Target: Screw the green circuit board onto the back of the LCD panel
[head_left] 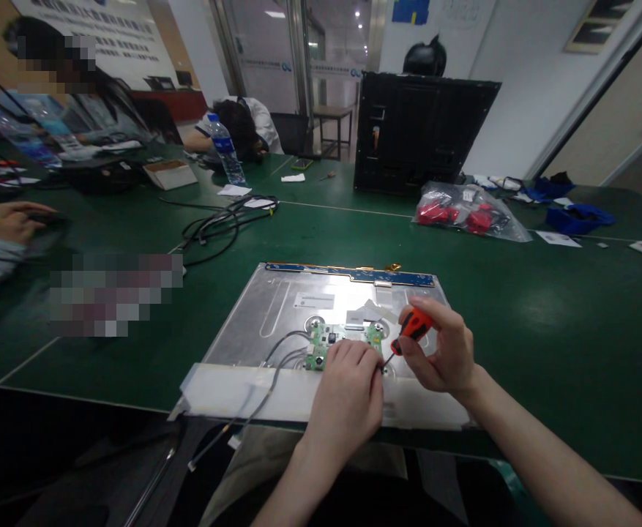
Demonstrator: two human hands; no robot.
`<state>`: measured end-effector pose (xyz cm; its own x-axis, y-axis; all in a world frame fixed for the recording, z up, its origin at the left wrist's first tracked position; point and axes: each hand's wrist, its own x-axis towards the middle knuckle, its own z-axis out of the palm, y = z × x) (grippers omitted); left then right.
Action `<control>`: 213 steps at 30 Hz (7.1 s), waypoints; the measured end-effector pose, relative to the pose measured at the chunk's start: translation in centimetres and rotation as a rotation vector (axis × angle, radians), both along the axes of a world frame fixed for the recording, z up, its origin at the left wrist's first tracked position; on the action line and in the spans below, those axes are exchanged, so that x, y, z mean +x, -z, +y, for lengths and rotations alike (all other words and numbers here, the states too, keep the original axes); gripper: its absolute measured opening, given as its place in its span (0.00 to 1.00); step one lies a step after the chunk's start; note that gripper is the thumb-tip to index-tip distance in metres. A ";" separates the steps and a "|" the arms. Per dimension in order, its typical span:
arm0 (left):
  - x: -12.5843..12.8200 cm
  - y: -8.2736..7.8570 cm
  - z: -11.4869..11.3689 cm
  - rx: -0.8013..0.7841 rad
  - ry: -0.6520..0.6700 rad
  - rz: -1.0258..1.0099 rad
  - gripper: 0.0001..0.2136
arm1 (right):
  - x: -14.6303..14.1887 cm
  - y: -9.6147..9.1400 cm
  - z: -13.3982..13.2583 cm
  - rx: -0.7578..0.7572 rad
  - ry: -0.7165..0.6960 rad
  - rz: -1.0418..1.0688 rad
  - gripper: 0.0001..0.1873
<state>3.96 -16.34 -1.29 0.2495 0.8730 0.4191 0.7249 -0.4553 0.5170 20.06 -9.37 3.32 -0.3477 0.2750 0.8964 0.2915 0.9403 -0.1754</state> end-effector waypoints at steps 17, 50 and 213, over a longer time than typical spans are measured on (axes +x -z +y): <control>0.0 -0.1 0.1 0.028 0.001 -0.002 0.09 | -0.1 0.0 -0.1 0.012 0.011 0.002 0.30; -0.1 -0.1 0.2 0.016 -0.002 0.007 0.08 | -0.1 -0.5 -0.4 0.033 -0.014 -0.011 0.33; -0.3 0.1 0.0 0.041 0.048 -0.005 0.08 | 0.2 0.0 -0.1 -0.025 0.061 -0.010 0.30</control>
